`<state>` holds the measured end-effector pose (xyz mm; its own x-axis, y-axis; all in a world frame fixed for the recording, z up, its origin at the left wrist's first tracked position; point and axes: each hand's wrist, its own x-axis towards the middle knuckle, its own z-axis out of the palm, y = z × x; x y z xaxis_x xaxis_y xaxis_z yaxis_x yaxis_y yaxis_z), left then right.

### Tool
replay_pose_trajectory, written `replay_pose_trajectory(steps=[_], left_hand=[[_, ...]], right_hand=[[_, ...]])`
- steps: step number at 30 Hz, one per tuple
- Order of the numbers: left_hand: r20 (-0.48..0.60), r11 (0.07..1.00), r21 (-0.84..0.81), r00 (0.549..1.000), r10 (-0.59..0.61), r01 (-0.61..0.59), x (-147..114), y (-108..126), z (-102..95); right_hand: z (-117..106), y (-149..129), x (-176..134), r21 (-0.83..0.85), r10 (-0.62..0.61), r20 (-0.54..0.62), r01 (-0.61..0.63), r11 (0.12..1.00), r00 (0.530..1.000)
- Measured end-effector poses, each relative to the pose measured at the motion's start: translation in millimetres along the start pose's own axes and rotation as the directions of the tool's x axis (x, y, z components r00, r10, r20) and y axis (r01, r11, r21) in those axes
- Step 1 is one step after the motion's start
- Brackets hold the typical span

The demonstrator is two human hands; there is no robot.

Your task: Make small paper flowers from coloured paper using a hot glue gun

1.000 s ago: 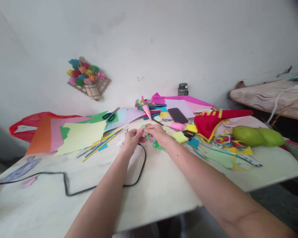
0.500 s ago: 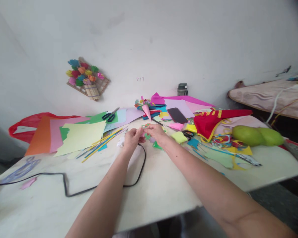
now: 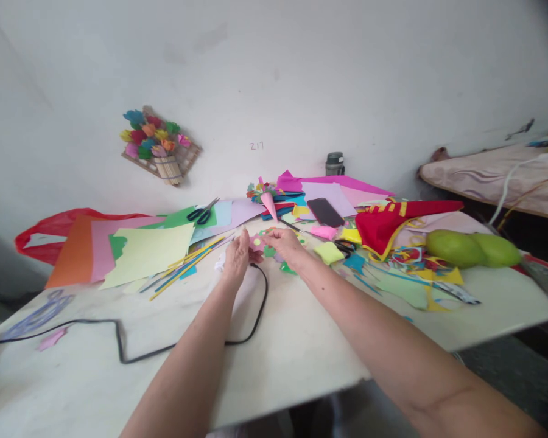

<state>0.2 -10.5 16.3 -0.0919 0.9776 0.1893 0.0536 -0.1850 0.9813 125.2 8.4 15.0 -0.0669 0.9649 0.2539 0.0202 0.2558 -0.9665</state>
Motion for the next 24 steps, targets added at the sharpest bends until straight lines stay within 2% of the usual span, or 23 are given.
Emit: replay_pose_trajectory(steps=[4, 7, 10, 13, 24], left_hand=[[0.008, 0.995, 0.065, 0.997, 0.08, -0.08, -1, 1, -1.4], [-0.018, 0.979, 0.132, 0.987, 0.158, -0.154, -1, 0, -1.5], [-0.045, 0.971, 0.164, 0.982, 0.186, -0.176, -1, -2, -1.0], [-0.038, 0.959, 0.212, 0.979, 0.202, -0.189, 1, -6, -0.2], [0.007, 0.955, 0.219, 0.979, 0.203, -0.2, 3, -11, 1.6]], right_hand=[[-1, 0, 0, -0.01, -0.025, -0.002, 0.025, 1.0, 1.0], [-1, 0, -1, 0.059, -0.036, 0.035, 0.034, 0.998, 0.999], [0, -1, -2, 0.147, -0.022, 0.1, 0.007, 0.989, 0.995], [1, 0, -3, 0.153, 0.01, 0.129, -0.03, 0.988, 0.992], [1, 10, 3, 0.123, 0.073, 0.017, -0.075, 0.99, 0.997]])
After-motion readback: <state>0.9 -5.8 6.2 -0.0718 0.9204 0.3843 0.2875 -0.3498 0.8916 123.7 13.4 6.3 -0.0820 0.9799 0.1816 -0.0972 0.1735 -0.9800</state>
